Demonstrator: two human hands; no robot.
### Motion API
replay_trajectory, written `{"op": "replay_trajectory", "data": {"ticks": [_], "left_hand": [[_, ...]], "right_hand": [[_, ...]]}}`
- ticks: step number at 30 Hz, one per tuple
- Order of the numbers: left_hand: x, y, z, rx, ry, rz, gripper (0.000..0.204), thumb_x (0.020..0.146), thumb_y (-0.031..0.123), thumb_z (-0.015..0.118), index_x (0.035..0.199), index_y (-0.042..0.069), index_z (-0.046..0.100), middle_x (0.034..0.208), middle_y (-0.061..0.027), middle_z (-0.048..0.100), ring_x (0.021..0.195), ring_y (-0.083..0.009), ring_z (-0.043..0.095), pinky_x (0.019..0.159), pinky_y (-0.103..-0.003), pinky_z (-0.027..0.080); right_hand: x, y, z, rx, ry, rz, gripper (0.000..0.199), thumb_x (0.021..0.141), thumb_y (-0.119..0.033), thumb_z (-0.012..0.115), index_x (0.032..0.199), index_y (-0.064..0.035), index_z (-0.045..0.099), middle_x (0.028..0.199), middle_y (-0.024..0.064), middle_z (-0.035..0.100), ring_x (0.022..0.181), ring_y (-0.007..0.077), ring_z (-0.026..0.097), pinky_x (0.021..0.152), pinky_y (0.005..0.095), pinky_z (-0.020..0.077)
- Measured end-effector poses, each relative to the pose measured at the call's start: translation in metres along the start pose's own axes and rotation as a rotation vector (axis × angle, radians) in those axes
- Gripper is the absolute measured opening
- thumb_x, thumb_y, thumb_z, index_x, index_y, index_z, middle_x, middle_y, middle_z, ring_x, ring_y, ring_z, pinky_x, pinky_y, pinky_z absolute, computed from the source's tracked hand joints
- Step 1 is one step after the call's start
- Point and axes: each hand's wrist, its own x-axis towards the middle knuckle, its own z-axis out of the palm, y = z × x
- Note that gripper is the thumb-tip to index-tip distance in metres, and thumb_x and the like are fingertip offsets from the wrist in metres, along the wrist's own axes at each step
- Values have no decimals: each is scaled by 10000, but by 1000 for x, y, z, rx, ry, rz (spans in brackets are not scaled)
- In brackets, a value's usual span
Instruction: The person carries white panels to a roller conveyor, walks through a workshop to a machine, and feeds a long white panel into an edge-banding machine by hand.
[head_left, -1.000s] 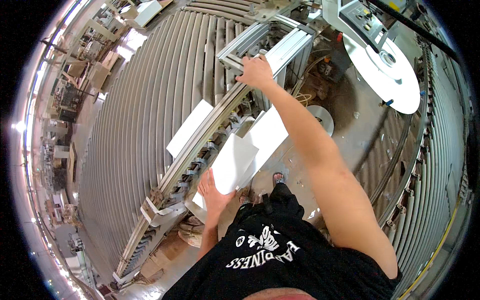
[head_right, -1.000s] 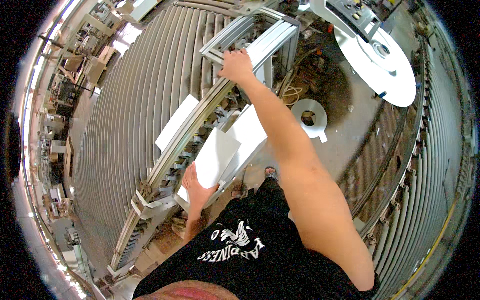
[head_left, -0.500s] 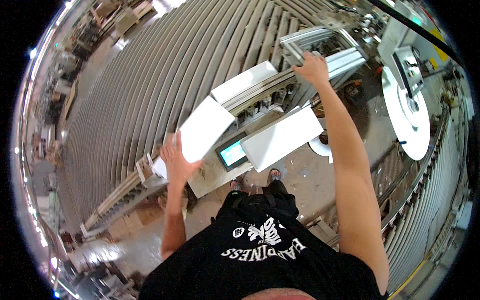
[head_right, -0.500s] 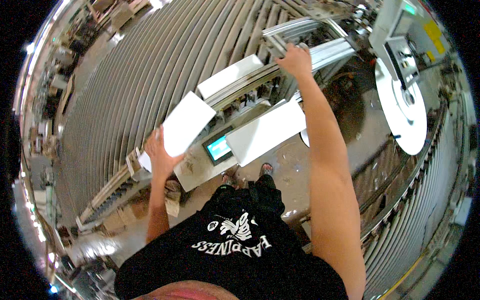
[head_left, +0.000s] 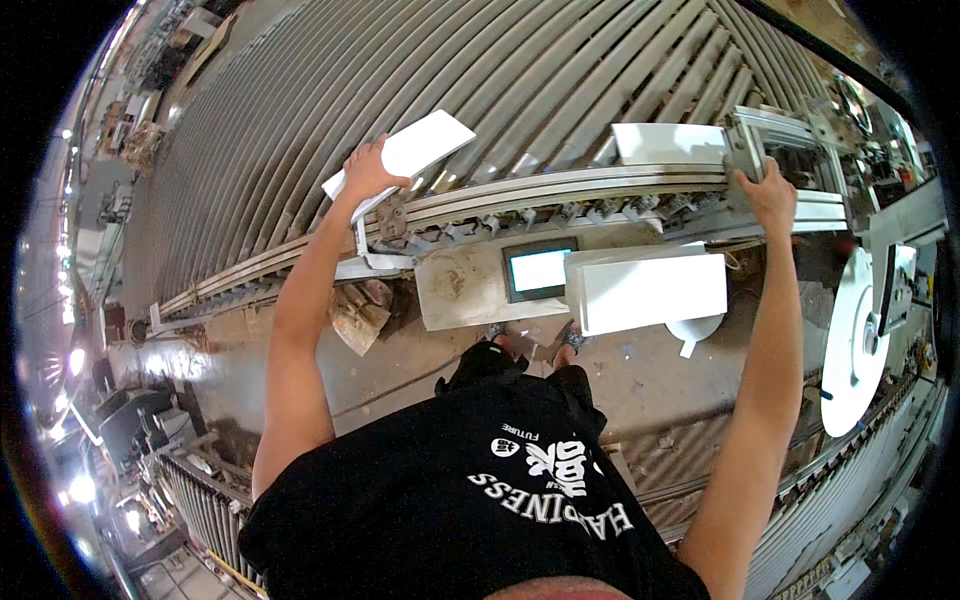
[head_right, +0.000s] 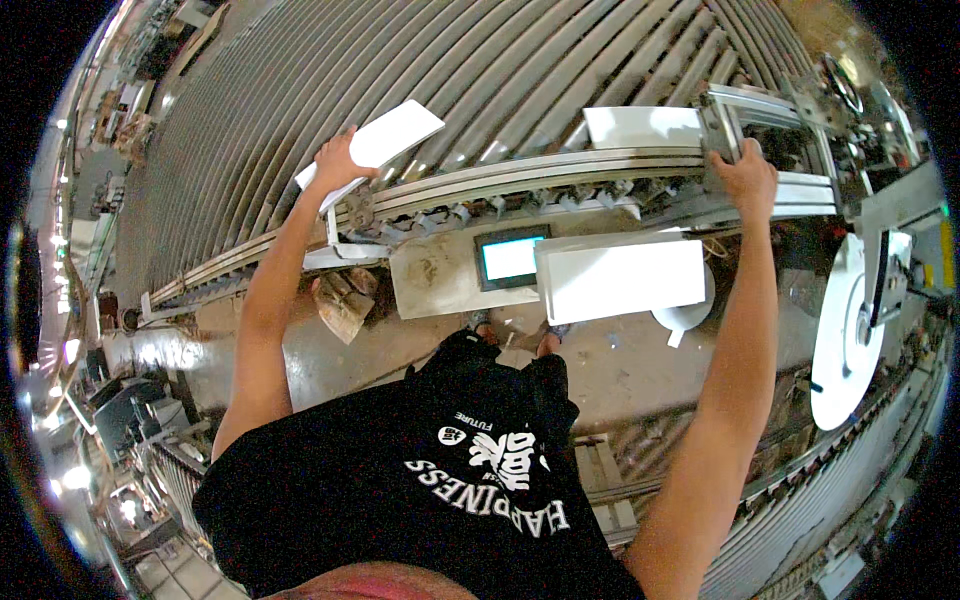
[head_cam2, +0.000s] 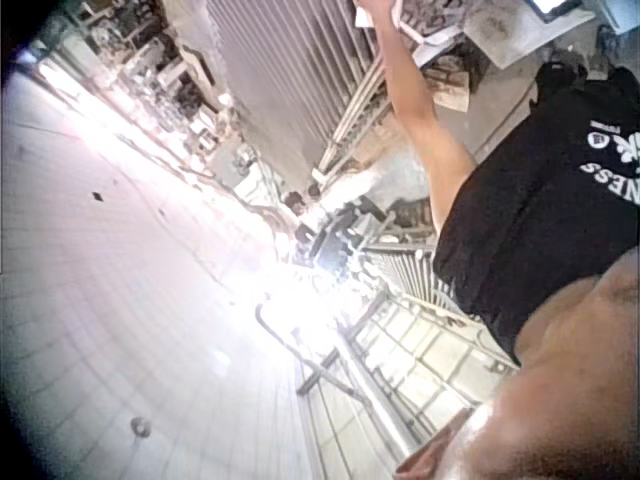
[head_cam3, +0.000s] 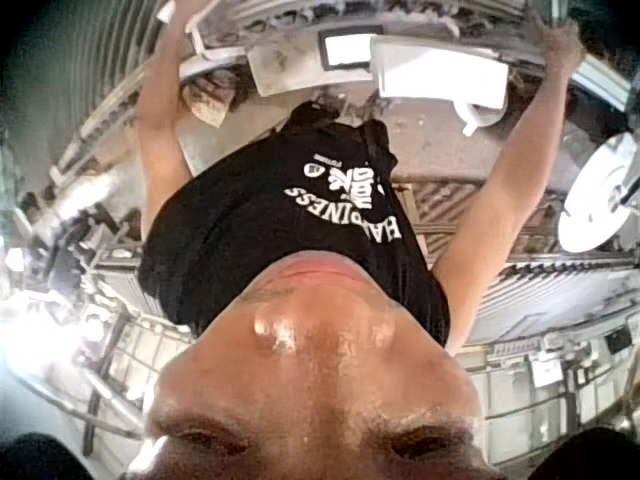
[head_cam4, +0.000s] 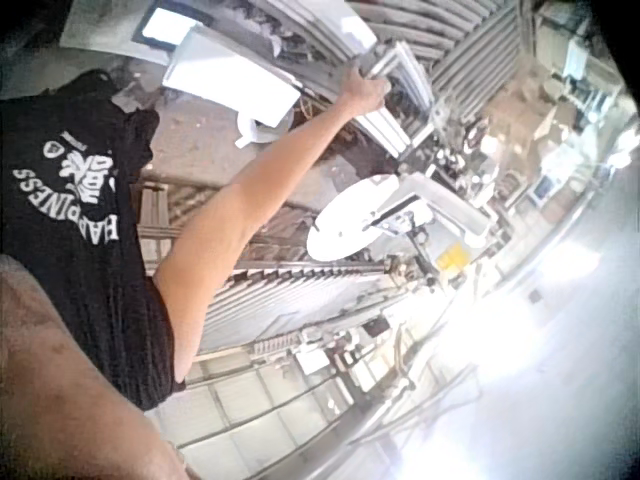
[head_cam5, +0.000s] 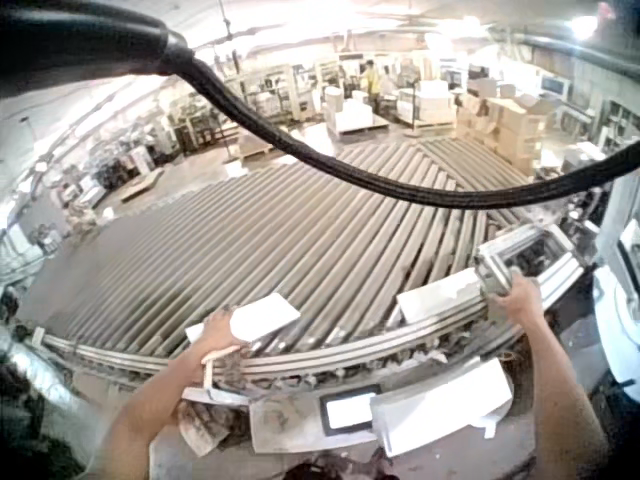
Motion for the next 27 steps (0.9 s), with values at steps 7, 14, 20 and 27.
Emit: {"op": "replay_trajectory", "data": {"ticks": [7, 14, 20, 27], "left_hand": [[27, -116, 5, 109, -78, 211, 1386, 536, 484, 958, 1664, 170, 216, 1593, -175, 415, 1479, -361, 392, 1194, -592, 290], [-6, -236, -8, 481, -326, -330, 1295, 700, 549, 886, 1679, 157, 136, 1632, -186, 375, 1493, -389, 378, 1195, -588, 323], [16, -175, 24, 146, -87, -386, 1246, 768, 772, 717, 1664, 91, 183, 1638, -252, 347, 1506, -407, 367, 1197, -580, 334], [22, -96, 50, 185, -313, -336, 1367, 689, 821, 733, 1686, 141, 92, 1725, -215, 140, 1594, -403, 130, 1237, -665, 116]], "right_hand": [[5, 2, 5, -149, -68, 39, 857, 913, -660, 651, 1486, -39, 509, 1132, 228, 741, 1071, 410, 699, 966, 516, 524], [11, 24, 26, -152, -77, 20, 923, 914, -729, 608, 1509, -36, 482, 1283, 219, 693, 1178, 405, 655, 1073, 548, 450], [14, 27, 30, -208, -64, -14, 940, 924, -743, 568, 1510, -14, 473, 1218, 238, 707, 1153, 423, 662, 1069, 534, 455], [15, 34, 35, -240, 9, 3, 937, 908, -749, 583, 1512, -40, 479, 1249, 215, 706, 1155, 410, 668, 1085, 533, 434]]}}
